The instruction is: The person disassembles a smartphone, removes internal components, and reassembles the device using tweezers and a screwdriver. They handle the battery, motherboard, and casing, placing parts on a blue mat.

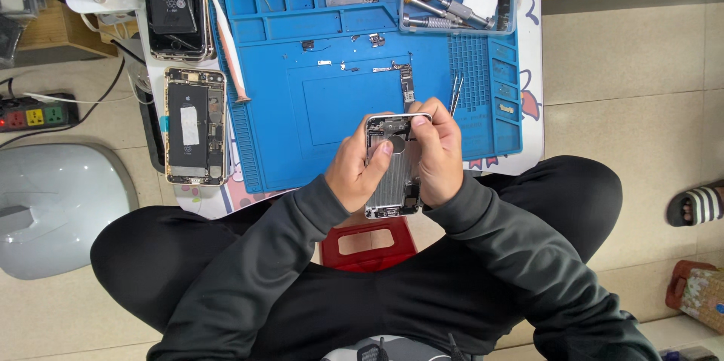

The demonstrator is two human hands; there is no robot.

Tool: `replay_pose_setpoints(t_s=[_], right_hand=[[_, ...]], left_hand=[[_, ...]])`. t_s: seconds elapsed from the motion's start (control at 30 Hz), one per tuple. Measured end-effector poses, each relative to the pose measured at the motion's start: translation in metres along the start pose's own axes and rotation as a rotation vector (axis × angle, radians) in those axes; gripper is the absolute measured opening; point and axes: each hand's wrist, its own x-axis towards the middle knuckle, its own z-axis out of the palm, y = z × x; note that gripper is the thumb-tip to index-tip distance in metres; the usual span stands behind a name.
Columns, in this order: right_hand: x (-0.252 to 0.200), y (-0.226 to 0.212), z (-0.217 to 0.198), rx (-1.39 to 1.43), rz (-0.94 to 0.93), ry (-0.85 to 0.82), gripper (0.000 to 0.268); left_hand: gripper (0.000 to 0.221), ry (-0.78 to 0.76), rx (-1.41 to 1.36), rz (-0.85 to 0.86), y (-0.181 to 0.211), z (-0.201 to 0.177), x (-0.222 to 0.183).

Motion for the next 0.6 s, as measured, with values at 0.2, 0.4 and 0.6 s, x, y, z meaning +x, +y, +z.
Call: replay_pose_setpoints(t_s=[0.2,0.4,0.6], right_hand=[[0.002,0.015,-0.005,-0.012,0.008,-0.02,0.025],[0.008,0.009,-0.003,-0.035,-0.025,-0.034,0.026],[0.006,0.005,-0.003,-0.013,0.009,-0.035,0.022]], left_hand=[[0.041,0.023,0.002,-0.002,-0.025,-0.001,-0.006],[0.039,0.044,0.036,0.018,-0.008,-0.004,0.004],[0.038,0.093,0.042,0.002,-0.006,-0.001,0.004]])
